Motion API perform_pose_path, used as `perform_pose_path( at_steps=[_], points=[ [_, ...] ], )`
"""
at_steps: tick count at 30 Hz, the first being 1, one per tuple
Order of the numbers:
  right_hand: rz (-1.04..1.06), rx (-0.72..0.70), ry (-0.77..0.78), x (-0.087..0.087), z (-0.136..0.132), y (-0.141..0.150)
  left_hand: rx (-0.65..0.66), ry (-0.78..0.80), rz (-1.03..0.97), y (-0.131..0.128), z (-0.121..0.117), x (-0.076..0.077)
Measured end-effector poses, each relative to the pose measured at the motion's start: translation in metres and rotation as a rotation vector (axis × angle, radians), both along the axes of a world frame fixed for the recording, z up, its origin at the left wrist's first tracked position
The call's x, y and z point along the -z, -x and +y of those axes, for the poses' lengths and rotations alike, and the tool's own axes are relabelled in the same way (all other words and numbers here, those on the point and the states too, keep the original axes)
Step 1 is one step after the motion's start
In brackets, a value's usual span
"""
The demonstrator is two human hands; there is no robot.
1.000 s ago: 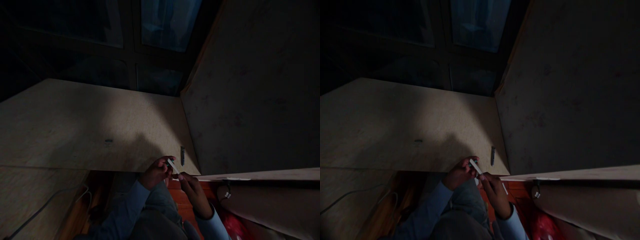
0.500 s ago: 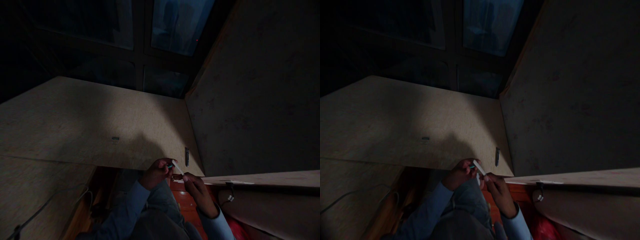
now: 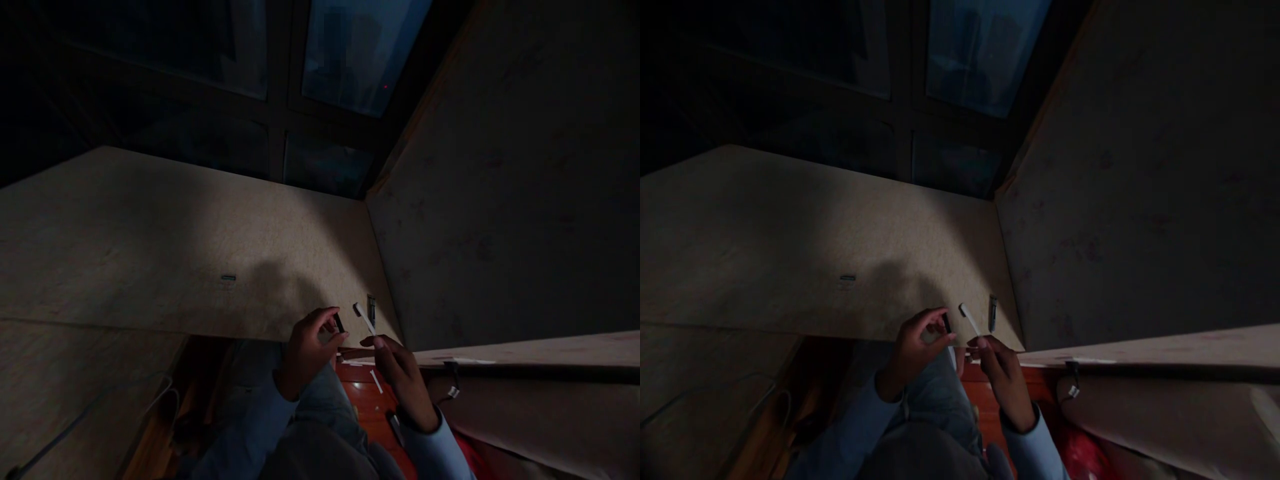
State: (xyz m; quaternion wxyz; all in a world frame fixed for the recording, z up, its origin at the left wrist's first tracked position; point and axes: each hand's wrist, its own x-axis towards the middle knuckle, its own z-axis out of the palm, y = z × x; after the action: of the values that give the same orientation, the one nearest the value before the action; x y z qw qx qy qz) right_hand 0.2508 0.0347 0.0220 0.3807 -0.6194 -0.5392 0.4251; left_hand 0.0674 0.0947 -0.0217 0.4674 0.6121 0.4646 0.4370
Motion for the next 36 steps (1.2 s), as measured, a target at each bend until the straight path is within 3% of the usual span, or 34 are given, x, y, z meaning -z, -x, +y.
perform_pose_path(
  at_steps=[6, 15, 19, 23, 26, 28, 31, 36],
  points=[
    [0.27, 0.091, 0.141, 0.006, 0.011, 0.02, -0.048, -0.101, -0.001, -0.003, -0.011, -0.005],
    [0.29, -0.072, 0.061, 0.002, 0.034, 0.047, -0.084, -0.08, 0.101, -0.002, -0.025, -0.006],
    [0.139, -0.093, -0.006, 0.001, 0.037, 0.042, -0.06, 0.115, -0.166, 0.005, -0.029, -0.008],
    [0.03, -0.234, -0.065, -0.003, 0.042, 0.032, 0.165, 0.626, -0.669, 0.017, -0.023, -0.008],
    [-0.032, -0.435, -0.029, -0.009, 0.045, 0.028, 0.353, 0.937, -0.86, 0.021, -0.015, -0.004],
    [-0.057, -0.505, -0.009, -0.012, 0.047, 0.026, 0.399, 0.978, -0.87, 0.02, -0.013, -0.002],
    [-0.028, -0.545, 0.021, -0.012, 0.049, 0.023, 0.387, 0.91, -0.876, 0.016, -0.013, -0.001],
    [-0.003, -0.497, 0.006, -0.01, 0.044, 0.023, 0.357, 0.915, -1.011, 0.012, -0.017, -0.002]
  ],
)
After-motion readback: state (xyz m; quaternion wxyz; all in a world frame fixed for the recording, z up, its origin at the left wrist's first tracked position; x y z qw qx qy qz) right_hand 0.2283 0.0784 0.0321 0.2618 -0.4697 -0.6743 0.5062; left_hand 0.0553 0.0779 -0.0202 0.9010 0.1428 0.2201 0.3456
